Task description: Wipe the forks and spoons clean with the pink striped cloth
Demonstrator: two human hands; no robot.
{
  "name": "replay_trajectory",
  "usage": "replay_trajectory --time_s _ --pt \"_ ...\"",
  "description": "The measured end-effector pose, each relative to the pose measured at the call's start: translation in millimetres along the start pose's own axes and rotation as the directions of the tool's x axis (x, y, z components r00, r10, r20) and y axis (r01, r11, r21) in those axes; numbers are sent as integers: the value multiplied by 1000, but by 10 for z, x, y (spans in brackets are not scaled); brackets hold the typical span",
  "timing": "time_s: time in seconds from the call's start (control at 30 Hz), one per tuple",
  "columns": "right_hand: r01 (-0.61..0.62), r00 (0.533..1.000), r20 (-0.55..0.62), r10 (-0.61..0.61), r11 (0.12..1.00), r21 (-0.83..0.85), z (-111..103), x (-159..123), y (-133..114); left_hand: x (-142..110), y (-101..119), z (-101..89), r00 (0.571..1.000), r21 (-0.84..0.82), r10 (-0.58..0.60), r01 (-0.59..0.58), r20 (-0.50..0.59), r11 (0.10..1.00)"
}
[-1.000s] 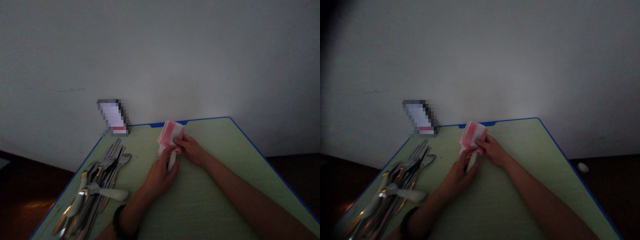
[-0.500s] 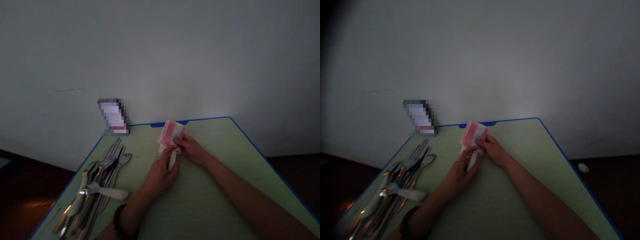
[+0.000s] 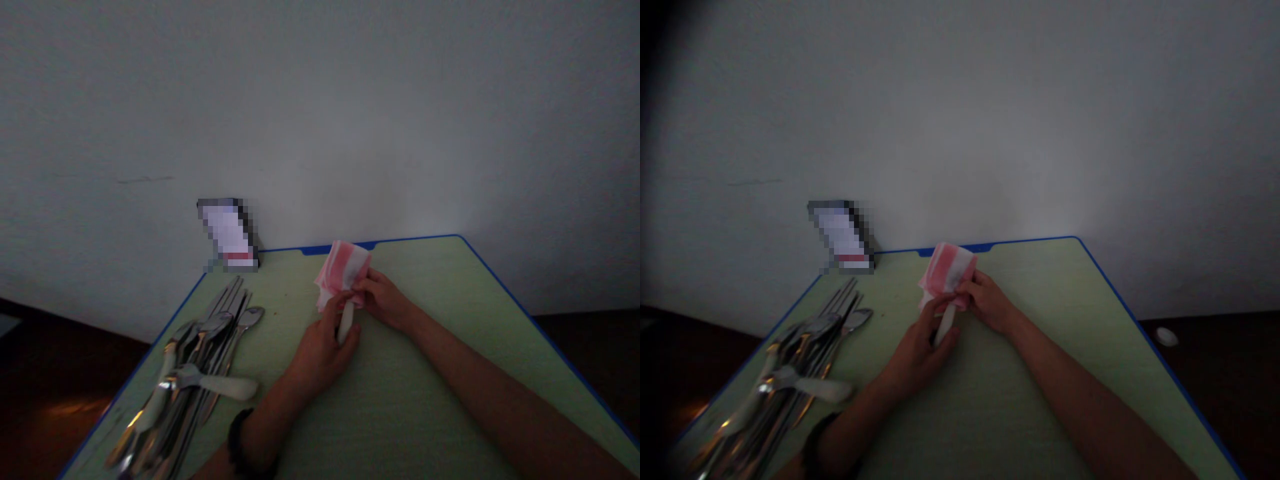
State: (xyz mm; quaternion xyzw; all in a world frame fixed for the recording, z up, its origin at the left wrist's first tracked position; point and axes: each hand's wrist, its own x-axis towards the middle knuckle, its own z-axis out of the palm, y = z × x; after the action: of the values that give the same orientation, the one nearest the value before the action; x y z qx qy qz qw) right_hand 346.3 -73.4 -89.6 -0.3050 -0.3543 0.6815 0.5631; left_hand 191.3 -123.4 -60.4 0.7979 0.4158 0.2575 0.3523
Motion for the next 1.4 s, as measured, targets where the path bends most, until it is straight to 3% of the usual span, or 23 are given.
replay_trajectory --time_s 1.13,1.27,1.4 --pt "-4 1000 -21 5 999 43 75 -29 -49 2 17 -5 1000 35 -21 20 12 999" --pt "50 999 18 -49 998 -30 79 -39 -38 7 29 -12 1000 36 -13 12 5 999" --pt "119 985 -101 -140 975 -189 67 -28 21 3 41 -3 999 59 -21 23 -31 998"
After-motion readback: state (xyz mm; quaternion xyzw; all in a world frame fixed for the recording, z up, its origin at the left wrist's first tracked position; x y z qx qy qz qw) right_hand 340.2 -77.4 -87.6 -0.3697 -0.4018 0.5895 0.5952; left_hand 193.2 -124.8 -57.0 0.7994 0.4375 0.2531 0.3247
